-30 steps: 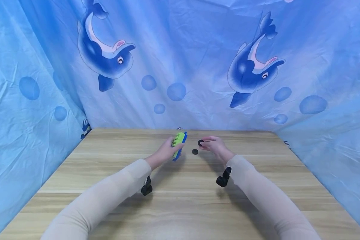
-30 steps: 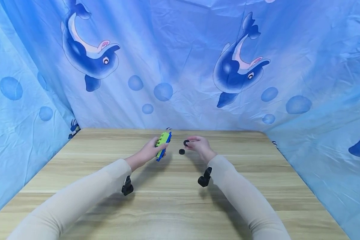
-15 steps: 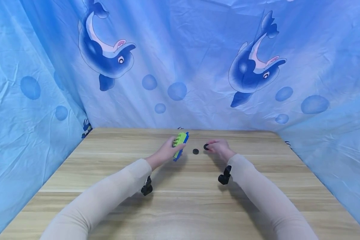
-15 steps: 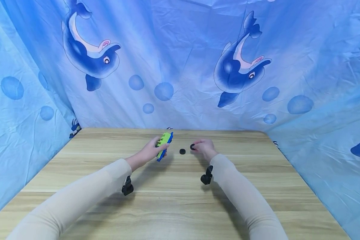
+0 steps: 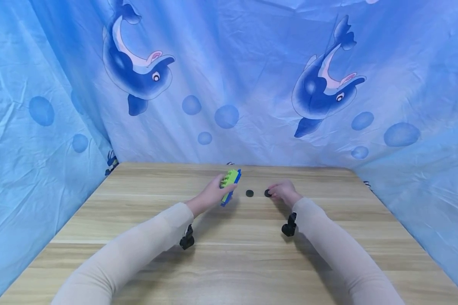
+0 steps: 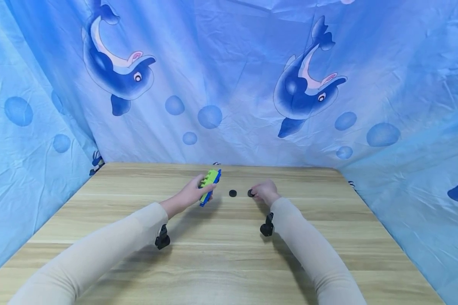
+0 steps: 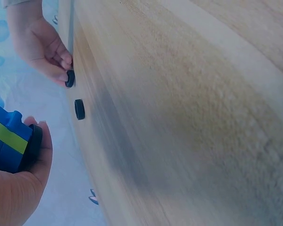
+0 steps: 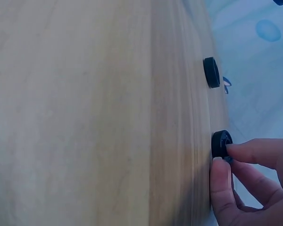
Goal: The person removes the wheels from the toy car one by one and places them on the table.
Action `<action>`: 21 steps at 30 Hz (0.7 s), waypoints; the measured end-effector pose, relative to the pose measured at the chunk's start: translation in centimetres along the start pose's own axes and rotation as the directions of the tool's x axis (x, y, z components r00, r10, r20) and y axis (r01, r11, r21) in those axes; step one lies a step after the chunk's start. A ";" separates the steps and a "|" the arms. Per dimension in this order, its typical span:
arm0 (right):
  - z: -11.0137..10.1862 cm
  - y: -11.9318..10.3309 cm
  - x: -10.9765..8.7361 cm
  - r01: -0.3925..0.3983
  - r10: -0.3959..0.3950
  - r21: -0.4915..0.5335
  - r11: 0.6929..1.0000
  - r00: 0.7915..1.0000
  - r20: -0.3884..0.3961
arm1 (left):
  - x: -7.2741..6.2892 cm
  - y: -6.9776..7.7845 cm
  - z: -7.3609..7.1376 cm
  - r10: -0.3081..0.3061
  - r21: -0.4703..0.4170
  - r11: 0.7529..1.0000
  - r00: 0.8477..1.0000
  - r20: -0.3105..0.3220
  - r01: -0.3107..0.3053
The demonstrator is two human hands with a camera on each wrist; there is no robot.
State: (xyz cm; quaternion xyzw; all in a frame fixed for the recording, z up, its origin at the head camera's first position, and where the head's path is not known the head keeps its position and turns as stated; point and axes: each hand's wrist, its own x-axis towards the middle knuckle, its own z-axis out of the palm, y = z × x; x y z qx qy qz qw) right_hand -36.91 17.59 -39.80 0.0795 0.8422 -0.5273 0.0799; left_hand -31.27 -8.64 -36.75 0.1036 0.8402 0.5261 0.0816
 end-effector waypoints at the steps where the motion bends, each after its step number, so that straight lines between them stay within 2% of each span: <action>1: 0.0 0.1 0.0 0.000 0.000 -0.012 1.000 1.000 -0.006 | 0.0 0.0 0.0 0.000 0.003 1.000 1.000 -0.001 0.000; 9: 0.0 0.2 -0.2 -0.009 0.009 -0.013 1.000 1.000 0.012 | -0.3 0.0 0.1 -0.011 -0.001 1.000 1.000 -0.006 0.011; 16: -1.1 -0.1 -0.2 -0.080 0.067 0.118 0.990 0.991 0.113 | -0.4 -0.1 0.1 -0.002 0.000 1.000 1.000 -0.015 0.002; 19: -1.7 -0.7 -0.3 -0.093 0.076 0.110 0.990 0.986 0.146 | -0.3 0.0 0.0 0.016 -0.011 1.000 0.999 -0.036 -0.016; 21: -2.1 -1.3 -0.5 -0.060 0.048 0.072 0.996 0.986 0.162 | -0.3 0.2 -0.1 0.029 -0.013 0.999 0.998 -0.055 -0.030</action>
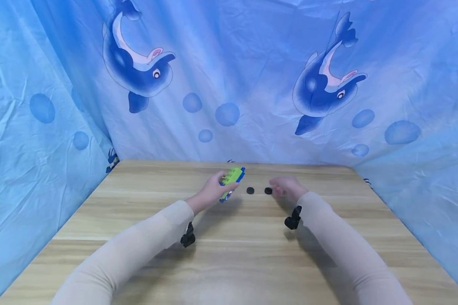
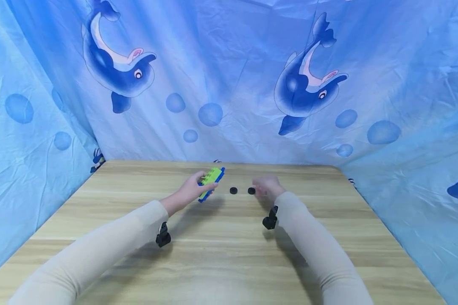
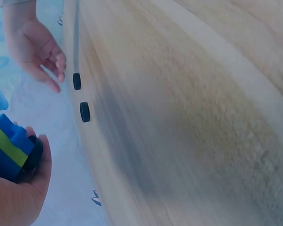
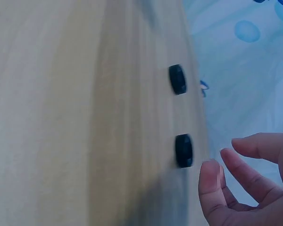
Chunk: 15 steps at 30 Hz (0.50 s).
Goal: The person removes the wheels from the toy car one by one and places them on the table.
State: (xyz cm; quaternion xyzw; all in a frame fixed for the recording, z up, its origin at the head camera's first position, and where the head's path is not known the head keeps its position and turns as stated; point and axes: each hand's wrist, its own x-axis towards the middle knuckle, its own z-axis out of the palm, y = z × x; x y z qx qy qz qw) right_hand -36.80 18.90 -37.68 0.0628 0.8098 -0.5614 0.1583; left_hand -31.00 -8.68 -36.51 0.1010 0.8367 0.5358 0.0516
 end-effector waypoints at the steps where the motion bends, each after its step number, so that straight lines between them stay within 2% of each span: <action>1: 0.0 -0.4 -0.2 0.012 -0.012 -0.020 1.000 1.000 0.004 | 0.0 0.1 0.0 0.005 0.001 1.000 1.000 -0.009 -0.005; 6: 0.2 -2.3 -0.8 0.057 -0.056 -0.041 0.998 0.998 0.024 | -0.3 0.4 -0.1 0.017 0.038 0.999 0.999 -0.044 -0.016; 11: 0.8 -3.8 -1.3 0.085 -0.089 0.040 0.996 0.992 0.095 | -0.4 0.4 0.1 0.026 0.054 0.998 0.999 -0.043 -0.024; 15: 1.3 -4.7 -2.0 0.088 -0.101 0.117 0.989 0.989 0.110 | -0.3 0.4 0.1 0.070 0.081 0.994 0.997 -0.035 -0.067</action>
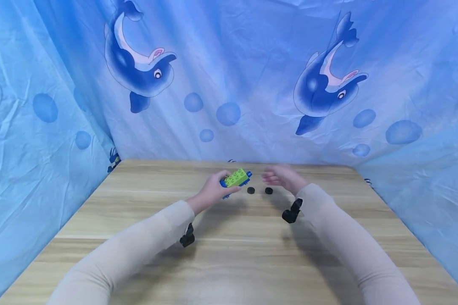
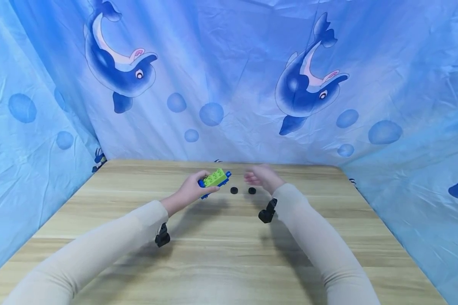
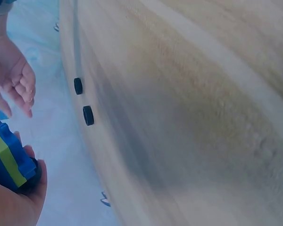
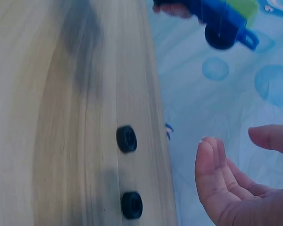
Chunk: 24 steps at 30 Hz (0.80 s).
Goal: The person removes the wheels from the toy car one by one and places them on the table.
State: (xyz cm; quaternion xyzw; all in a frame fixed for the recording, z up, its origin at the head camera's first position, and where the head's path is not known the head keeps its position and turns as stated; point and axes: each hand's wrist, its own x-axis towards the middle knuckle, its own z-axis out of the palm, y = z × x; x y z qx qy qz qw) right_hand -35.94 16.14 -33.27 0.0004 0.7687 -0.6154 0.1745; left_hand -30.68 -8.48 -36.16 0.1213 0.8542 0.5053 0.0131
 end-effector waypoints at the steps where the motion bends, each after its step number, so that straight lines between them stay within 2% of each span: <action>1: 0.2 -0.1 -0.1 -0.001 0.001 0.017 1.000 1.000 0.007 | 0.0 0.0 0.0 0.015 0.012 1.000 1.000 0.001 -0.015; 9: 2.0 -0.9 -1.4 -0.034 0.027 0.049 0.998 0.990 0.136 | 0.2 0.5 0.2 0.114 0.097 0.989 0.993 0.005 -0.114; 15: 3.8 -1.3 -2.5 -0.035 0.030 0.021 0.999 0.978 0.207 | 0.1 0.6 0.3 0.145 0.143 0.980 0.989 -0.011 -0.142; 24: 5.4 -1.8 -3.0 -0.069 0.049 0.099 0.993 0.979 0.200 | 0.2 1.1 0.2 0.186 0.220 0.959 0.982 -0.026 -0.175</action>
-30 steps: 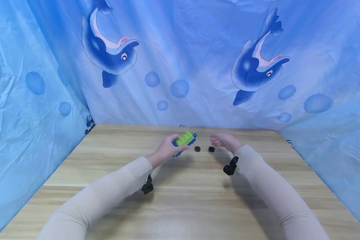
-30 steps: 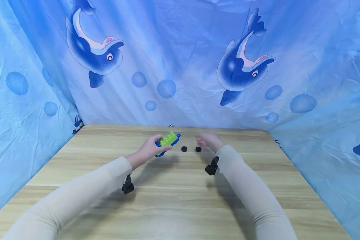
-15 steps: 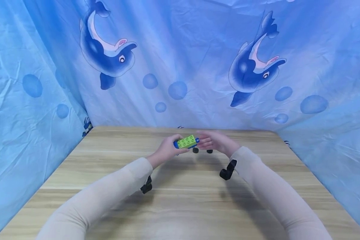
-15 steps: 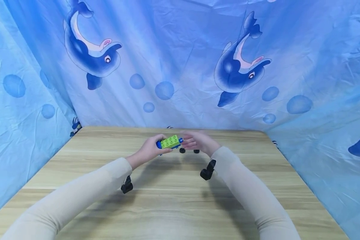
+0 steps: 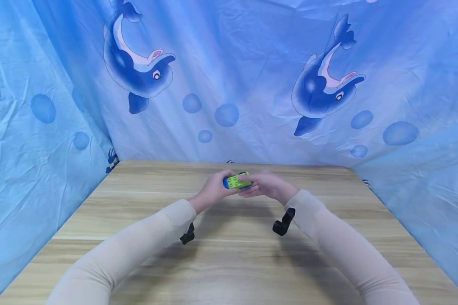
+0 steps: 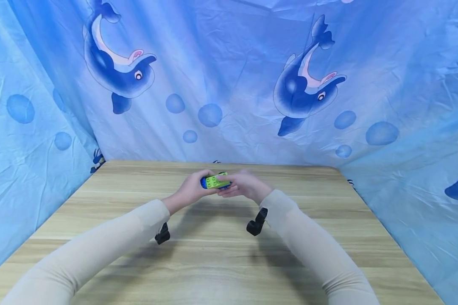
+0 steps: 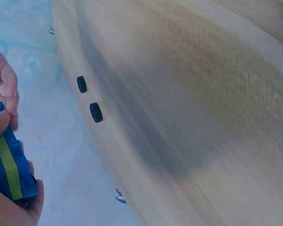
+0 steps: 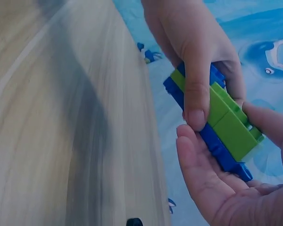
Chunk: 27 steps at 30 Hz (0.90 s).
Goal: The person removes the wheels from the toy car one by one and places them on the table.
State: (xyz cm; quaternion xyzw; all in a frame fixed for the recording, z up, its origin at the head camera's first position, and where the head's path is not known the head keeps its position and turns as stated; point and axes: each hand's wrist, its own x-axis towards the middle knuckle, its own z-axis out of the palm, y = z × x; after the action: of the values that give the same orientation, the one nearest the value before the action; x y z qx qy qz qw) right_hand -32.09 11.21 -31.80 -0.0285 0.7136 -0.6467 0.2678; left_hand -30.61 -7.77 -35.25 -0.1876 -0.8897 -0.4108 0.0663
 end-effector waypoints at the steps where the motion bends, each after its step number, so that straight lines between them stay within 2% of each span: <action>1: 0.1 0.0 0.0 0.003 -0.003 0.004 1.000 1.000 -0.007 | 0.0 0.0 0.0 0.000 0.005 1.000 1.000 -0.003 0.000; 10: 0.8 0.0 -0.3 0.068 -0.069 -0.026 0.997 0.996 -0.049 | -0.1 -0.2 -0.3 -0.013 -0.027 1.000 1.000 -0.008 0.013; 13: 0.8 0.1 -0.3 0.094 -0.096 -0.038 0.995 0.993 -0.068 | -0.1 -0.2 -0.4 -0.025 -0.100 0.995 1.000 -0.017 0.023; 15: 0.8 0.1 -0.4 0.116 -0.120 -0.057 0.992 0.989 -0.082 | -0.1 -0.2 -0.5 -0.063 -0.191 0.980 0.998 -0.031 0.056; 17: 0.6 0.1 -0.4 0.148 -0.152 -0.052 0.988 0.985 -0.087 | 0.0 -0.2 -0.5 -0.129 -0.309 0.945 0.991 -0.044 0.110; 21: 0.4 0.0 -0.3 0.210 -0.209 0.001 0.978 0.974 -0.089 | 0.1 -0.1 -0.5 -0.288 -0.501 0.834 0.957 -0.039 0.231; 24: 0.5 0.0 -0.3 0.239 -0.234 0.040 0.970 0.968 -0.096 | 0.1 0.0 -0.4 -0.337 -0.604 0.748 0.942 0.013 0.276; 27: 0.8 0.0 -0.3 0.250 -0.243 0.037 0.968 0.961 -0.133 | -0.2 0.2 -0.2 -0.338 -0.680 0.667 0.937 0.089 0.305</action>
State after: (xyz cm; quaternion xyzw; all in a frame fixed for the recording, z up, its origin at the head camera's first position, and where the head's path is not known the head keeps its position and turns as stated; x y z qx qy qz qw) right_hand -31.48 10.64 -31.70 -0.0685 0.7027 -0.6942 0.1398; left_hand -30.35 -7.89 -35.05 -0.0297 -0.6923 -0.7184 -0.0611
